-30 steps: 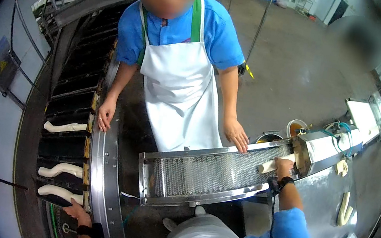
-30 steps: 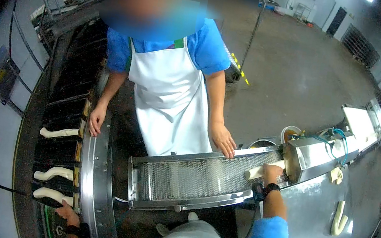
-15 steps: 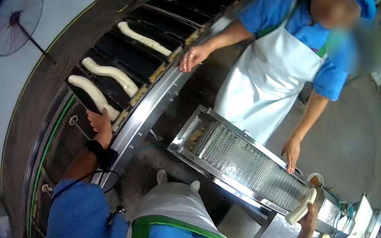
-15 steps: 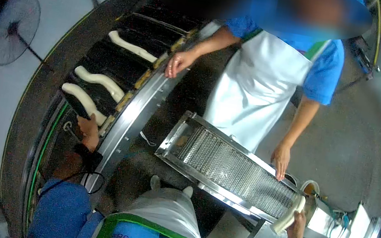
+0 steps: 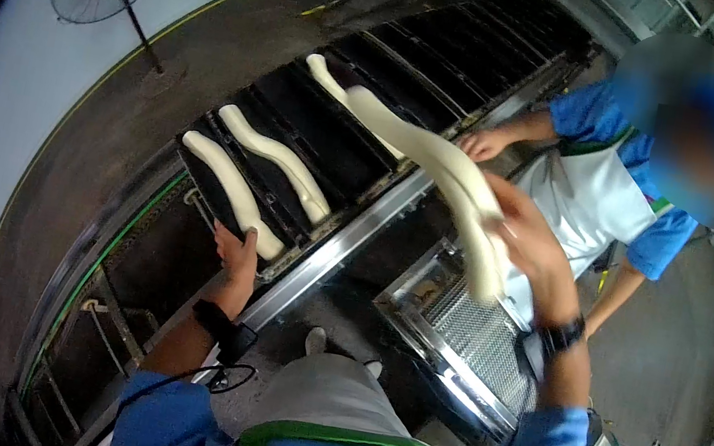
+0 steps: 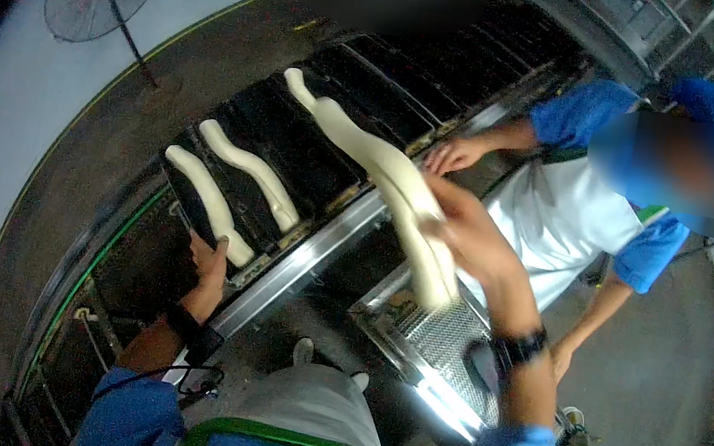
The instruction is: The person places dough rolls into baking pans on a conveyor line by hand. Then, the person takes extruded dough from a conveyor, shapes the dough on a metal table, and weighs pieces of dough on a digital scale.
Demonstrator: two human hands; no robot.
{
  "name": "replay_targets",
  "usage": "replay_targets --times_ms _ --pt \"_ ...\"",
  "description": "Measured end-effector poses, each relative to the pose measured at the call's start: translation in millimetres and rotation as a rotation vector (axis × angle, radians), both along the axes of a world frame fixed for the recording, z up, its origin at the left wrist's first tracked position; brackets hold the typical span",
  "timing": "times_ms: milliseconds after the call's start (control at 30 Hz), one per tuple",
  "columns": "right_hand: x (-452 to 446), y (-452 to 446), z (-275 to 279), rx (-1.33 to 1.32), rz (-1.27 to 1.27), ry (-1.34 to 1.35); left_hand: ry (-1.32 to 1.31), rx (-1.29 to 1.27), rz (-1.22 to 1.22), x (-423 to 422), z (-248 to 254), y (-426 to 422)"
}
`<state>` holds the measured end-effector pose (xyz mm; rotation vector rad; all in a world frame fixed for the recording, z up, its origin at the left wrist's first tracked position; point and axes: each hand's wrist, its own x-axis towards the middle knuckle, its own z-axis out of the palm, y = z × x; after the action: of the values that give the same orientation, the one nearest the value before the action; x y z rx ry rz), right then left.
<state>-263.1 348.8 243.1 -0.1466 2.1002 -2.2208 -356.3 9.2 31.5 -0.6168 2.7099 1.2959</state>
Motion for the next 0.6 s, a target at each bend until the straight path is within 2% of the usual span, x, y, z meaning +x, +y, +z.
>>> replay_targets --times_ms 67,133,200,267,300,333,433,600 --pt "-78.9 -20.6 -23.8 0.013 0.145 -0.085 -0.019 -0.047 0.059 1.9 0.7 4.5" --pt "-128.8 -52.5 -65.3 0.380 0.062 -0.092 0.076 -0.120 0.064 8.8 -0.4 -5.8" --pt "-156.4 -63.1 -93.2 0.584 0.240 -0.184 0.137 -0.182 0.100 9.6 -4.4 -6.7" --pt "-142.2 -60.6 -103.6 0.478 0.255 -0.131 0.209 -0.123 0.175 12.1 -11.8 -5.2" --pt "-135.0 -53.2 -114.4 0.323 0.308 -0.216 0.218 -0.203 0.191 12.5 -3.8 -0.5" --pt "-125.1 -43.4 -117.9 0.276 0.375 -0.210 0.300 -0.176 0.186 11.8 -9.2 -1.2" --pt "-76.6 0.2 -126.6 0.244 0.304 -0.354 0.289 -0.233 0.171 11.5 -11.1 6.1" --pt "45.0 89.5 -150.9 0.131 0.061 -0.474 0.257 -0.141 0.189 24.5 3.2 43.2"
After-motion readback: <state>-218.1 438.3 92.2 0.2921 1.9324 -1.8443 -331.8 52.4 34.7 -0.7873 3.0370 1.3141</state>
